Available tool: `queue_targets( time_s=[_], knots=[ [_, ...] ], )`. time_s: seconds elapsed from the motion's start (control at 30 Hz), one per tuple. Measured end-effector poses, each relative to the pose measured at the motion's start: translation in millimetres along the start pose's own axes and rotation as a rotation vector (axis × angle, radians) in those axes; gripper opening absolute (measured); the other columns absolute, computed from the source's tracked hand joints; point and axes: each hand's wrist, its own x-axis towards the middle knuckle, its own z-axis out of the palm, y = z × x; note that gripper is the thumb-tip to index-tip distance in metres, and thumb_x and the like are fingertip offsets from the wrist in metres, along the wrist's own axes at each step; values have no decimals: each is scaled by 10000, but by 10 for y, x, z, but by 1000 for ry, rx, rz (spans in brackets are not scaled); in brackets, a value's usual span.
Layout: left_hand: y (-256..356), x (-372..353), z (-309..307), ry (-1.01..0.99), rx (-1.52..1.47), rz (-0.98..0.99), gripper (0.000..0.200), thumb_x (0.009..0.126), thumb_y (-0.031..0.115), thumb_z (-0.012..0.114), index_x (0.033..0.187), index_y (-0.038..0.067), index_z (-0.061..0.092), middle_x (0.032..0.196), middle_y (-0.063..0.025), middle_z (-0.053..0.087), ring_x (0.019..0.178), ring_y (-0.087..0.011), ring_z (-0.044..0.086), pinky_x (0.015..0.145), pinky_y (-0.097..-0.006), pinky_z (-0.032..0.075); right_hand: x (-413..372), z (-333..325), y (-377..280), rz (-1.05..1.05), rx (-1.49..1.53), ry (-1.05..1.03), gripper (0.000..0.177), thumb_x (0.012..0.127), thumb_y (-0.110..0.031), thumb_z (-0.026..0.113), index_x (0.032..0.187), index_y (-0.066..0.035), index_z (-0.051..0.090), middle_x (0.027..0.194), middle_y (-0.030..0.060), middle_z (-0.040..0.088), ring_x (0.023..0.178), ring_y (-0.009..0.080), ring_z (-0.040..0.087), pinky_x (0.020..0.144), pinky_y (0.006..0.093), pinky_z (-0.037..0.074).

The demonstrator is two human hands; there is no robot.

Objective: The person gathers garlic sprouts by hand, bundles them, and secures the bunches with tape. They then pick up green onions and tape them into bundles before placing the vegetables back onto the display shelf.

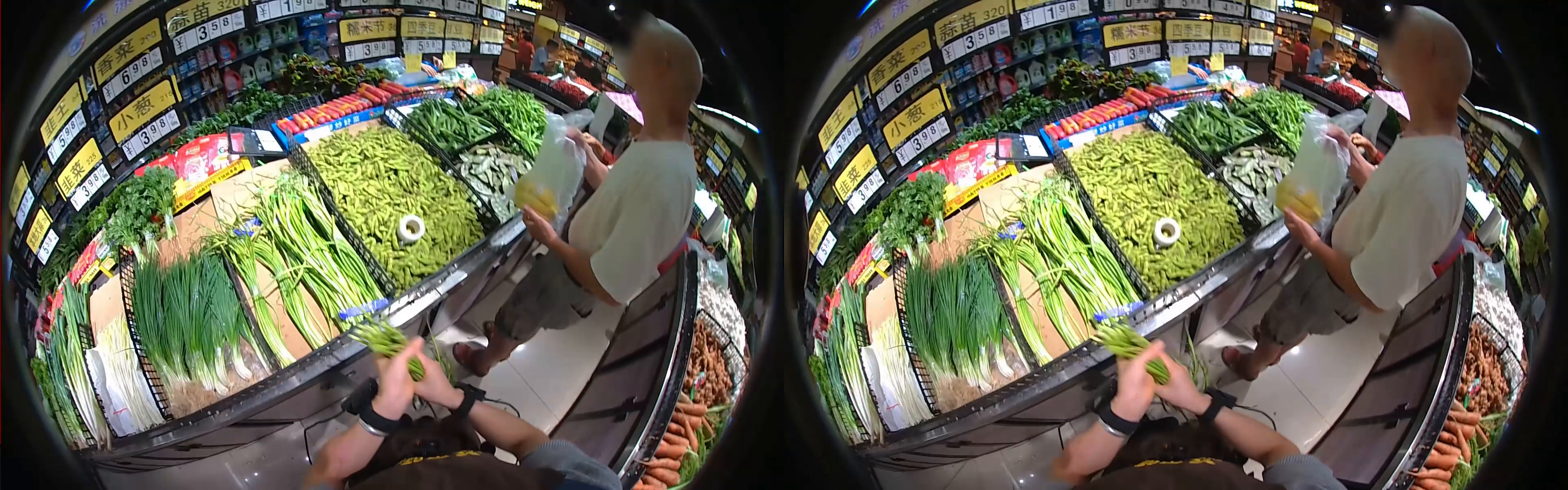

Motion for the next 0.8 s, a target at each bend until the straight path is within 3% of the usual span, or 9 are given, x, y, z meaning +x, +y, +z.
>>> queue_targets(
  time_s=[0.07, 0.13, 0.2, 0.3, 0.37, 0.5, 0.6, 0.67, 0.8],
  knots=[
    [-142, 78, -179, -288, 113, -40, 347, 728, -69, 661, 1023, 33, 510, 940, -31, 561, 851, -126, 565, 740, -271, 470, 5, -83, 159, -148, -22, 46, 428, 746, -243, 720, 1062, -10, 550, 933, 143, 621, 853, 225, 617, 724, 316, 483],
    [-352, 251, -441, -425, 305, 215, 433, 735, 3, 693, 1112, -2, 481, 975, -62, 576, 932, -151, 565, 833, -290, 458, -36, -449, 64, 356, 315, -373, 237, 803, -211, 674, 927, -39, 565, 851, 68, 588, 691, 106, 572, 576, 251, 454],
    [-374, 415, -762, -634, 308, -425, 445, 758, 77, 689, 1128, 1, 453, 996, -86, 574, 943, -183, 558, 884, -315, 441, -79, -537, -5, 402, 443, -438, 182, 819, -181, 655, 887, -53, 544, 751, 25, 535, 598, 50, 502, 504, 205, 397],
    [-343, 388, -550, -813, 29, -385, 352, 789, 97, 645, 1092, 21, 484, 899, -79, 583, 877, -202, 577, 896, -356, 437, -157, -515, 54, 594, 692, -766, 233, 824, -153, 644, 973, -24, 519, 734, 37, 559, 632, 97, 550, 567, 222, 435],
    [-434, 472, -491, -666, -166, -367, 334, 780, 80, 638, 1075, 42, 486, 843, -63, 564, 808, -190, 580, 843, -356, 454, -240, -450, 203, 575, 730, -705, 266, 818, -147, 653, 1018, -32, 522, 773, 37, 579, 693, 119, 579, 656, 246, 460],
    [-636, 560, -272, -200, 26, -224, 258, 790, 76, 651, 1017, 41, 535, 808, -38, 570, 692, -155, 586, 635, -281, 479, -129, -533, 269, 402, 432, -386, 340, 747, -121, 726, 1007, -53, 519, 886, 27, 602, 809, 112, 587, 698, 254, 481],
    [-974, 736, -463, -227, 200, -170, 305, 773, 72, 672, 1047, 14, 551, 826, -53, 614, 705, -150, 607, 628, -271, 495, -215, -485, 680, 566, 462, -306, 311, 701, -78, 741, 930, -49, 533, 797, 7, 593, 709, 96, 571, 674, 242, 472],
    [-1273, 781, -740, -217, 92, -455, 334, 797, 64, 631, 1108, 21, 515, 854, -55, 599, 759, -171, 601, 685, -299, 493, -400, -539, 1063, 700, 422, -454, 351, 714, -51, 728, 996, -21, 520, 838, 12, 608, 776, 83, 579, 675, 244, 480],
    [-1973, 732, -1435, -39, -150, -700, 358, 795, 51, 616, 1132, 58, 496, 873, -64, 588, 801, -199, 595, 746, -342, 500, -617, -417, 1398, 886, 476, -535, 317, 706, -110, 757, 964, -37, 588, 838, 7, 635, 799, 88, 578, 730, 238, 457]
  ],
)
